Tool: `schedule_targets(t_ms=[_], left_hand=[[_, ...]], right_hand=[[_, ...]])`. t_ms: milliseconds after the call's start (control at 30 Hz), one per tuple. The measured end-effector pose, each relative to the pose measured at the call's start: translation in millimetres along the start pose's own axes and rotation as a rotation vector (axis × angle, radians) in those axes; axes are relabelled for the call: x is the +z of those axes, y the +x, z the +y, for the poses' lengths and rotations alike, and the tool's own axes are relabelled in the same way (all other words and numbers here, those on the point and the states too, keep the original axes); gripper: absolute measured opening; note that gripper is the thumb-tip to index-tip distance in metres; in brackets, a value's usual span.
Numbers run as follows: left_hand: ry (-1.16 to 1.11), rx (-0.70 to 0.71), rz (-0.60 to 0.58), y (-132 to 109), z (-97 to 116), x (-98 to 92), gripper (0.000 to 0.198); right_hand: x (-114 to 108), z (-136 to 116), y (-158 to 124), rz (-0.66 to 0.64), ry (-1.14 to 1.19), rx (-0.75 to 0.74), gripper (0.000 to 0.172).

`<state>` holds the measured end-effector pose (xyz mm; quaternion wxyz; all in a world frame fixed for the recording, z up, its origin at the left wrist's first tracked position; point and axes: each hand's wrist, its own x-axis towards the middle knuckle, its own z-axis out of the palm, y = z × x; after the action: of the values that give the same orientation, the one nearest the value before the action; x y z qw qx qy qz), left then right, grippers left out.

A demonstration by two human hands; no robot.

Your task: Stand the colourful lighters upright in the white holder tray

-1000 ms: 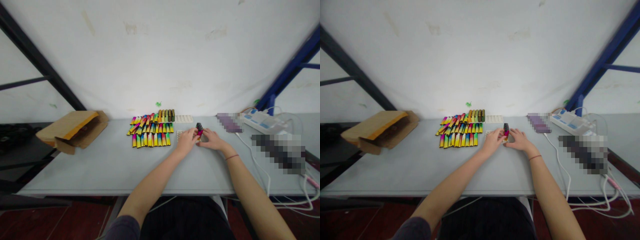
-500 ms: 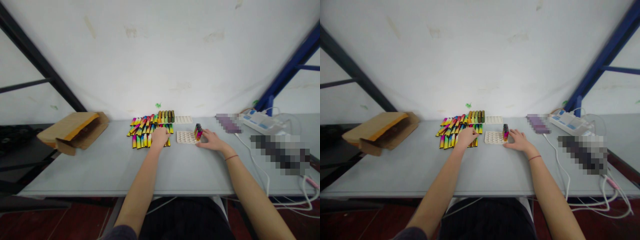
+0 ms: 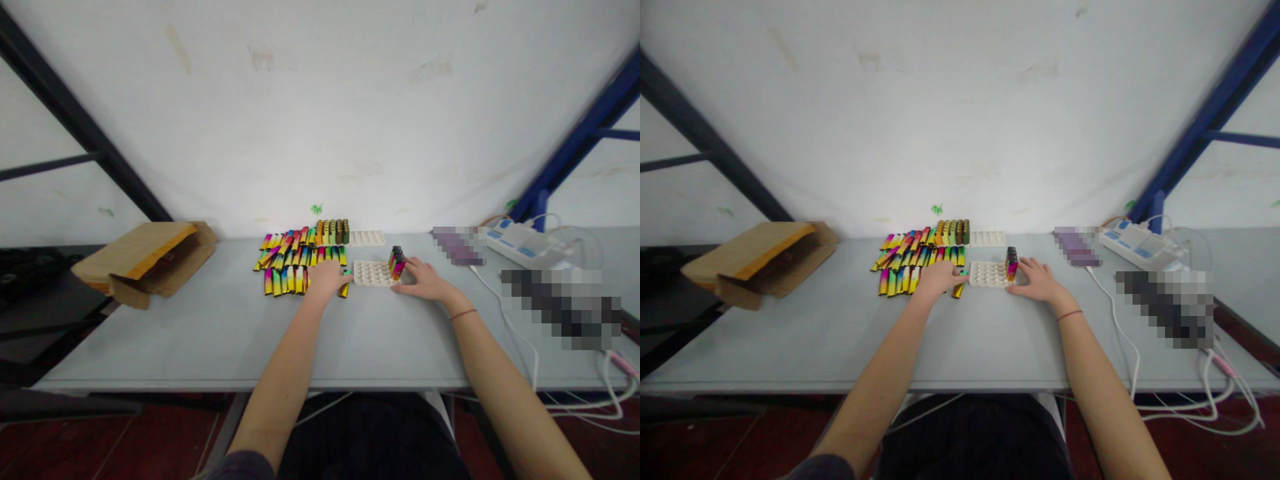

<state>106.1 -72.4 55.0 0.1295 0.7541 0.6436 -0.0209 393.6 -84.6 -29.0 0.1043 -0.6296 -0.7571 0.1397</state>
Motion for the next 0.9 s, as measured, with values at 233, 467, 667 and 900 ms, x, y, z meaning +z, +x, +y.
schedule_targets(t_ms=[233,467,667,900], left_hand=[[-0.073,0.087,0.036,5.5,-3.1,6.3,0.022],[-0.547,0.181,0.197,23.1,-15.5,11.2,0.033],[-1.602,0.122,0.172,30.1,2.4,18.8,0.036],[-1.947,0.05,0.052,28.9,17.7,21.7,0.058]], right_hand=[[-1.6,-1.9,-0.6,-0.01,-0.007,0.011,0.095],[-2.7,-3.0,-1.1,-0.034,-0.02,0.011,0.099],[-2.3,-1.0,-0.3,-0.01,-0.013,-0.007,0.094],[-1.3,1.0,0.0,-0.019,-0.003,-0.009,0.095]])
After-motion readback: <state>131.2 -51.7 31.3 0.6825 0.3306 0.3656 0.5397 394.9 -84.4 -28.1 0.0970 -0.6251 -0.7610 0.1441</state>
